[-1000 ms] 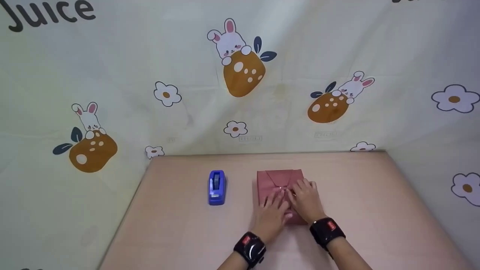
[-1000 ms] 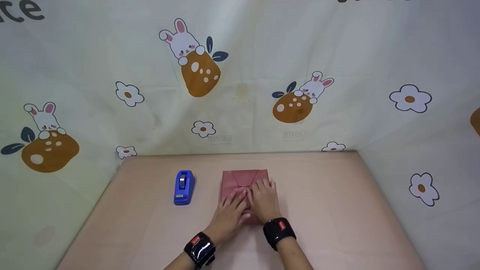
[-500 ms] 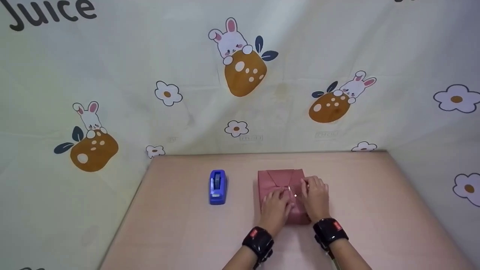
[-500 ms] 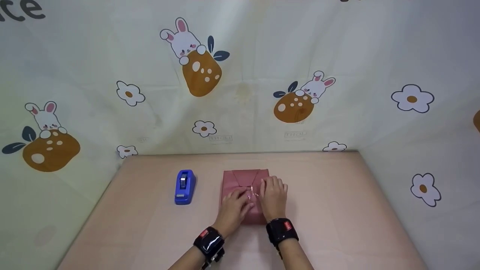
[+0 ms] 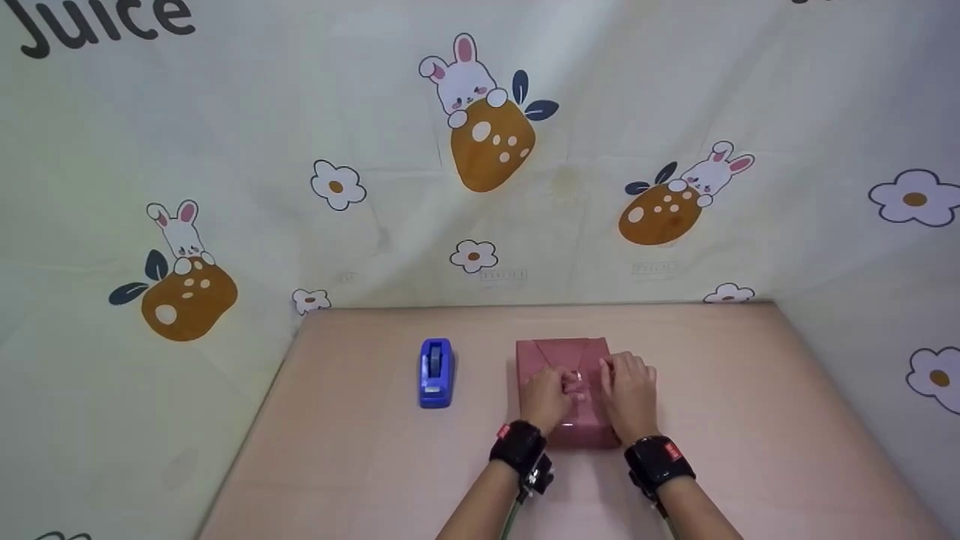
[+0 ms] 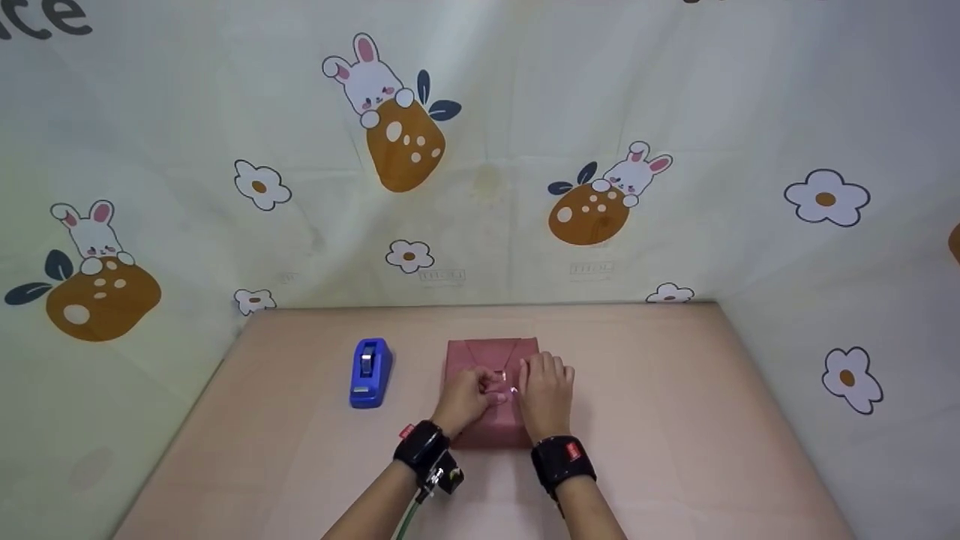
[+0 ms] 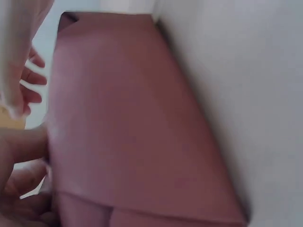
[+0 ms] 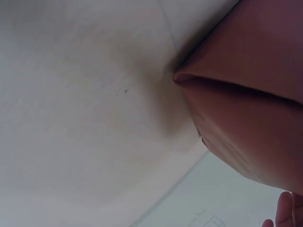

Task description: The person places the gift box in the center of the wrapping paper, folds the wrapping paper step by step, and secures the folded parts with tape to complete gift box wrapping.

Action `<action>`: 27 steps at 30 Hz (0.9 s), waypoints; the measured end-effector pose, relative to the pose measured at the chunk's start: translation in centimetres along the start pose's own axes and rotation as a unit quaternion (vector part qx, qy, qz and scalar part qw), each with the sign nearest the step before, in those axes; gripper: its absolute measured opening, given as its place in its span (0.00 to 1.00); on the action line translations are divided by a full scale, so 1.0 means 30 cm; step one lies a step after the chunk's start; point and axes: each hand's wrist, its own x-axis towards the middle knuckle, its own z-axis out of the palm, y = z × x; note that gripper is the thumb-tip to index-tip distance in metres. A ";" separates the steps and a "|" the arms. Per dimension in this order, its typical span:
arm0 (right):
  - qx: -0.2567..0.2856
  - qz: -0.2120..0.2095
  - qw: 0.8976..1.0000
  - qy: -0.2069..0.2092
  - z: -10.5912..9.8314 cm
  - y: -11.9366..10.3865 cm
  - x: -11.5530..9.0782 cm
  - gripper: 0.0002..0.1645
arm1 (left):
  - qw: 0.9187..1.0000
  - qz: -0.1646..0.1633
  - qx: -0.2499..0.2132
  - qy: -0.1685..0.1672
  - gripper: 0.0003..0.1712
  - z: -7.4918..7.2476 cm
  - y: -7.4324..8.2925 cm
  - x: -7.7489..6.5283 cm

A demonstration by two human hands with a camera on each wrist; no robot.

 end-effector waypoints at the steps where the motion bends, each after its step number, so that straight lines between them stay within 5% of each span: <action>1: -0.001 0.001 1.000 -0.001 -0.001 0.000 0.000 0.04 | 0.999 -0.006 -0.025 -0.019 0.09 -0.009 -0.003 0.012; 6: -0.005 -0.001 1.000 0.000 -0.002 0.003 -0.001 0.04 | 0.987 -0.042 -0.125 -0.093 0.07 -0.041 -0.010 0.054; 10: 0.014 0.002 1.000 -0.020 -0.001 0.000 -0.003 0.05 | 0.987 -0.017 -0.129 -0.090 0.08 -0.039 -0.010 0.063; 20: 0.033 0.030 0.990 -0.131 -0.030 0.007 0.019 0.05 | 0.999 0.034 -0.024 -0.031 0.04 -0.021 -0.031 0.076; 27: 0.011 0.013 0.991 -0.134 -0.033 0.020 0.016 0.07 | 0.995 0.089 0.044 0.028 0.04 0.011 -0.040 0.067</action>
